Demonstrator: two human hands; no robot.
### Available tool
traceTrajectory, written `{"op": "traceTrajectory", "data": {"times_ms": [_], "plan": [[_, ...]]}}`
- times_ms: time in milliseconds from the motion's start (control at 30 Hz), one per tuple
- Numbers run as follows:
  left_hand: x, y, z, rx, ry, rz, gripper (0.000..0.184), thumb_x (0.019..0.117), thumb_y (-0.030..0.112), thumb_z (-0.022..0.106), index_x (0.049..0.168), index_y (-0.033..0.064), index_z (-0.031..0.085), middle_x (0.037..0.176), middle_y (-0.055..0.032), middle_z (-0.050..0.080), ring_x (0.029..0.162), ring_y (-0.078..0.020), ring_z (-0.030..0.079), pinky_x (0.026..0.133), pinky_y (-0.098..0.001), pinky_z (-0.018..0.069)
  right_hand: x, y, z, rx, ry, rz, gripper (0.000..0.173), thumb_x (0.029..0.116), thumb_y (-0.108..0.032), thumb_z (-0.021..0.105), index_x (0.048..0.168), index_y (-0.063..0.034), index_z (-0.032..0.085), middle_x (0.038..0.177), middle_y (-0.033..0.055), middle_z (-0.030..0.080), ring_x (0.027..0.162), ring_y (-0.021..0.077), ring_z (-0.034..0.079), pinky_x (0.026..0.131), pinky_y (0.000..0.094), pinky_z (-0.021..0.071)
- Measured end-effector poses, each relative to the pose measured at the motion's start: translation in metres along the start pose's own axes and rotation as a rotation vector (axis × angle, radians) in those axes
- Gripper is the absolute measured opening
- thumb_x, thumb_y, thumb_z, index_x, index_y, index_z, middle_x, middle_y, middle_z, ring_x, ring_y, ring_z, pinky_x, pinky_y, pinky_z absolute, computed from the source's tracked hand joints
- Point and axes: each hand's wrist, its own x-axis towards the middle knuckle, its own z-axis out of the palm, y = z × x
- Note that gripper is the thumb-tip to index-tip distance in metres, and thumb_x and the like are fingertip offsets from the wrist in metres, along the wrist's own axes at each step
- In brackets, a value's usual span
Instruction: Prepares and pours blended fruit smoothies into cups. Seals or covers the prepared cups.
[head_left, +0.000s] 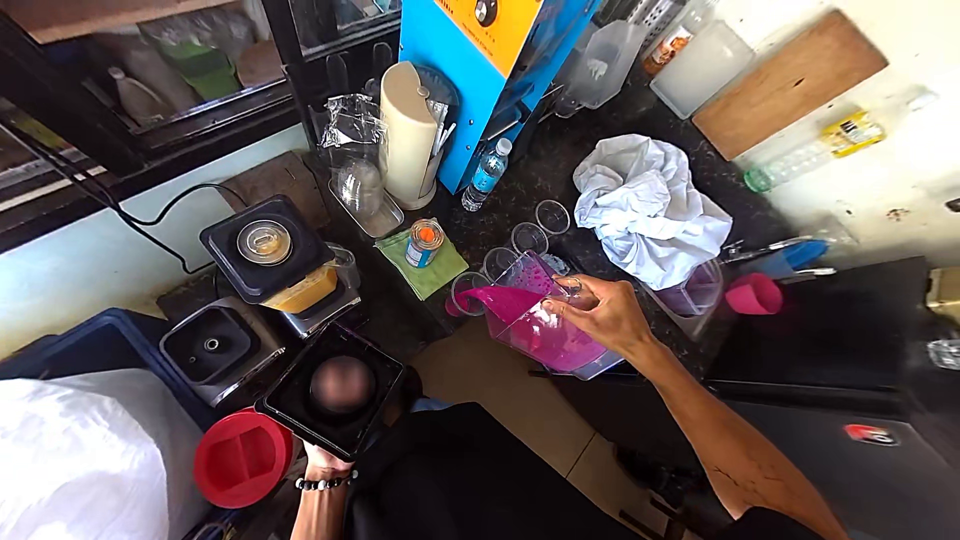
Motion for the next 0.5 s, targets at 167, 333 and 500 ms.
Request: {"op": "traceTrajectory", "data": {"times_ms": [167,333,500], "plan": [[0.001,0.001,-0.007,0.001,0.031,0.005,0.071,0.1017,0.065,0.021,0.092,0.0182,0.074,0.091,-0.0061,0.078,0.086,-0.0179,0.076,0.071,-0.0375,0.064,0.004,-0.002,-0.002,-0.024,-0.033,0.016,0.057,0.0852,-0.058,0.072,0.121,-0.0144,0.075,0.078,0.0052,0.072,0.061,0.0135,0.063,0.062,0.0399,0.0533],[0.002,0.005,-0.01,0.048,0.022,-0.011,0.069,0.102,0.065,0.022,0.093,0.0197,0.074,0.091,-0.0051,0.078,0.086,-0.0166,0.076,0.071,-0.0373,0.0638,0.007,-0.006,-0.006,-0.044,-0.043,0.001,0.054,0.0858,-0.056,0.073,0.118,-0.013,0.075,0.071,0.0055,0.068,0.057,0.0144,0.058,0.058,0.0396,0.0507],[0.0,0.005,-0.005,0.066,0.093,-0.003,0.074,0.1032,0.062,0.012,0.091,0.0202,0.072,0.089,-0.0039,0.078,0.084,-0.0155,0.076,0.069,-0.0365,0.0638,0.011,-0.012,-0.009,-0.066,-0.058,-0.005,0.054,0.085,-0.058,0.073,0.12,-0.0157,0.076,0.073,0.0049,0.068,0.057,0.0153,0.058,0.058,0.0417,0.05]]}}
